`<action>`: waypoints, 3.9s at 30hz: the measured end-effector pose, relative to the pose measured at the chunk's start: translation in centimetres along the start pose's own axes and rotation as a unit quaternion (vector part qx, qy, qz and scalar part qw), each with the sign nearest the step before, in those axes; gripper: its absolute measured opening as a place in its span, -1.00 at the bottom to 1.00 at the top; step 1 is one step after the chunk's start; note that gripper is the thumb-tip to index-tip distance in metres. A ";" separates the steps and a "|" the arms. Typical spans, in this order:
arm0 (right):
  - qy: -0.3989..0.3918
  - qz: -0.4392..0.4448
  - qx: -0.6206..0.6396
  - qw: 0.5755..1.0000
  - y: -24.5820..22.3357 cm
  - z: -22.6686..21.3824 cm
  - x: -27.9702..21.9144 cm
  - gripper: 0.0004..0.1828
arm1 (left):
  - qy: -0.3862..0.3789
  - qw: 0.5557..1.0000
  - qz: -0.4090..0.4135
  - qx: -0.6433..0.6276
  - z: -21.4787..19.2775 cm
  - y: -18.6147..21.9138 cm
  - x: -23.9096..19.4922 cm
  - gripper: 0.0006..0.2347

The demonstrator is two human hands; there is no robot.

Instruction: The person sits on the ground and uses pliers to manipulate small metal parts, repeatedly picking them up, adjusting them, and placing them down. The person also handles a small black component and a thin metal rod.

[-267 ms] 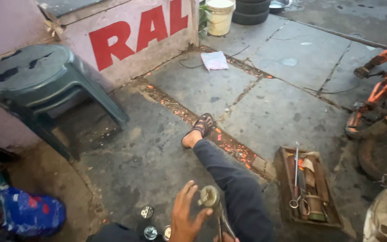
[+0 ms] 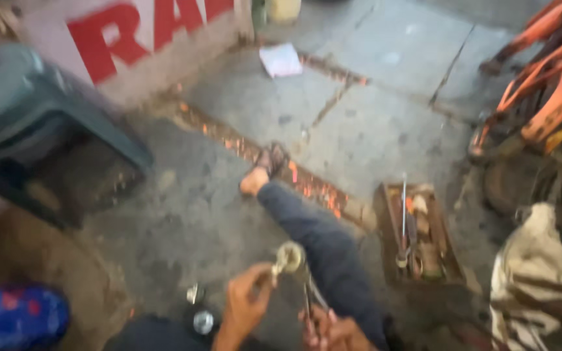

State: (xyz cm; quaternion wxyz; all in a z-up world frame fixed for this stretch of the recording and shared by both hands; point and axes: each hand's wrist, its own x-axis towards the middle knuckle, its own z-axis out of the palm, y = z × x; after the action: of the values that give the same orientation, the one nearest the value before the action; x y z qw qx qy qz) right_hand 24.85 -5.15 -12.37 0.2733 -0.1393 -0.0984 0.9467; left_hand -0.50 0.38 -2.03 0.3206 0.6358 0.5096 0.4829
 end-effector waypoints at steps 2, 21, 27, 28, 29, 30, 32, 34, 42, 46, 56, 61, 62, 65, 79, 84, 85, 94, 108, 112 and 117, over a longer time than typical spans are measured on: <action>0.030 0.021 0.022 0.999 -0.5 3.9 -1.8 -0.26 | 0.027 0.996 0.079 0.025 -1.0 0.7 0.9 -0.82; 0.186 -0.074 -0.103 0.974 -1.0 8.1 0.9 -0.49 | 0.077 0.965 -0.208 -0.140 -1.4 -4.4 2.1 -0.98; 0.297 -0.063 -0.090 0.948 -0.8 4.1 5.9 -0.61 | 0.096 0.954 -0.238 -0.157 -1.8 -2.0 2.2 -0.96; 0.283 -0.064 -0.069 0.955 -0.8 4.0 6.4 -0.60 | 0.091 0.953 -0.236 -0.166 -1.8 -1.4 2.1 -0.94; 0.269 -0.066 -0.048 0.960 -0.7 4.0 6.8 -0.59 | 0.083 0.953 -0.233 -0.176 -1.7 -0.8 1.7 -0.93; 0.255 -0.068 -0.026 0.964 -0.7 4.0 7.2 -0.58 | 0.075 0.952 -0.231 -0.185 -1.5 -0.2 1.3 -0.91; 0.137 -0.113 0.044 0.983 -0.7 3.9 7.6 -0.50 | 0.042 0.929 -0.210 -0.302 -1.3 0.7 0.2 -0.90; 0.061 -0.137 0.078 0.986 -0.9 3.6 7.1 -0.45 | 0.008 0.908 -0.199 -0.368 -1.3 1.3 -0.6 -0.89; 0.083 -0.106 -0.055 0.989 -1.9 4.0 5.9 -0.33 | -0.070 0.986 -0.114 -0.095 -2.1 2.2 0.0 -0.87; 0.080 -0.125 -0.098 0.984 -2.5 5.1 5.4 -0.34 | -0.076 0.969 -0.181 -0.152 -2.3 1.1 0.4 -0.84; 0.128 -0.141 -0.178 0.965 -2.5 6.3 5.7 -0.29 | -0.114 0.937 -0.244 -0.223 -1.6 0.8 -0.2 -0.77; 0.178 -0.148 -0.243 0.942 -2.2 6.5 6.1 -0.26 | -0.154 0.973 -0.168 -0.048 -2.0 3.4 0.1 -0.62; 0.197 -0.148 -0.269 0.931 -2.1 6.5 6.1 -0.24 | -0.157 0.972 -0.172 -0.023 -2.0 3.6 0.1 -0.61; 0.222 -0.146 -0.310 0.913 -1.9 6.4 6.1 -0.21 | -0.135 0.978 -0.160 -0.007 -1.9 3.7 -0.1 -0.60; 0.213 -0.148 -0.270 0.927 -2.5 7.1 5.7 -0.21 | -0.131 0.979 -0.112 -0.111 -1.7 2.4 -1.2 -0.66; 0.199 -0.144 -0.252 0.936 -3.0 7.5 5.6 -0.21 | -0.141 0.973 -0.116 -0.139 -1.8 2.4 -1.0 -0.66; 0.199 -0.142 -0.258 0.935 -3.0 7.5 5.6 -0.21 | -0.149 0.975 -0.108 -0.121 -2.0 2.6 -0.9 -0.67; 0.173 -0.142 -0.243 0.944 -3.2 7.5 5.1 -0.29 | -0.188 0.977 0.041 -0.091 -2.7 1.7 -0.7 -0.59; 0.072 -0.036 -0.112 0.990 -3.5 7.5 5.2 -0.45 | -0.131 0.983 0.054 -0.120 0.6 0.6 -2.6 -0.67; 0.154 -0.048 -0.152 0.975 -2.2 7.9 5.8 -0.46 | 0.031 0.908 -0.177 -0.377 2.4 -1.6 -3.8 -0.59; 0.192 -0.049 -0.340 0.919 -0.6 10.2 5.4 -0.27 | 0.268 0.680 -0.333 -0.595 0.3 -4.1 -1.4 -0.56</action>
State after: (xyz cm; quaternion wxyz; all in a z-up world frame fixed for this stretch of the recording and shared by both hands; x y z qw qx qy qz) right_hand 17.52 -2.82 -3.77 0.2696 -0.3979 -0.3670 0.7964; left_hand -1.61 0.21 -6.25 0.6211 -0.0572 0.3571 0.6953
